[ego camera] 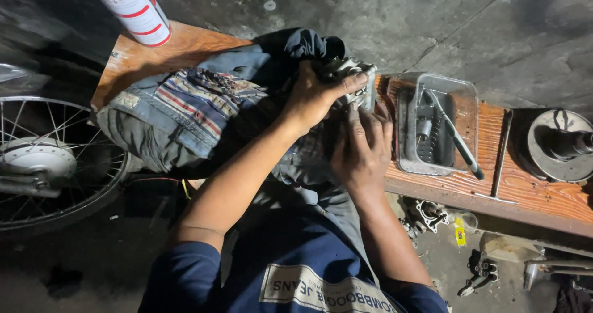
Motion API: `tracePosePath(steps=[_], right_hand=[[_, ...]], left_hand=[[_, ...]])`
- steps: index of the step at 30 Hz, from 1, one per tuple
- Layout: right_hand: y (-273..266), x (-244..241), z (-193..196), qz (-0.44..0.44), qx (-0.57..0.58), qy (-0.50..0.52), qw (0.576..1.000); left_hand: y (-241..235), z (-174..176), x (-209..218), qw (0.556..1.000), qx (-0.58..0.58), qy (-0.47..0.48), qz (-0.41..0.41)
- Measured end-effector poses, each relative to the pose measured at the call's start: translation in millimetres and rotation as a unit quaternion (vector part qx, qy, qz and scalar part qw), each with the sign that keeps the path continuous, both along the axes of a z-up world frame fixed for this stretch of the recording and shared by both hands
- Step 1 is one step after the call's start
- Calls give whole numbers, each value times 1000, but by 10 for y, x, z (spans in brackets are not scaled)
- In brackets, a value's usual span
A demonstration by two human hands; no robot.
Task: The person cleans a disassembled carburetor by hand, using a rag to wipe the exterior and interior surfaces. They manipulate the metal body and yellow float components, wiping them thoroughly with a cloth.
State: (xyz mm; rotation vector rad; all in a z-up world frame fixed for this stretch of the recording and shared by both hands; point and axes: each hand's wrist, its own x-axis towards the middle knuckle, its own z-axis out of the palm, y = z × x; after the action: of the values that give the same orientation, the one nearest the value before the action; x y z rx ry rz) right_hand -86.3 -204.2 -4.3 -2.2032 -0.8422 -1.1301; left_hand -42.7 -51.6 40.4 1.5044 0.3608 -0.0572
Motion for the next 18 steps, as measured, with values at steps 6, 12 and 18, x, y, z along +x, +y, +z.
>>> tracePosePath(steps=[6,12,18], right_hand=[[19,-51,-140,-29,-47,7,998],[-120,-137,-60,-38,-80,51,995],[-695,62,147,-76,-38,65,994]], left_hand=[[-17,24,-36,1000,-8,-6,13],[-63,115,-52,999,-36,-15,10],[-46,38,25,993,-120,-17,3]])
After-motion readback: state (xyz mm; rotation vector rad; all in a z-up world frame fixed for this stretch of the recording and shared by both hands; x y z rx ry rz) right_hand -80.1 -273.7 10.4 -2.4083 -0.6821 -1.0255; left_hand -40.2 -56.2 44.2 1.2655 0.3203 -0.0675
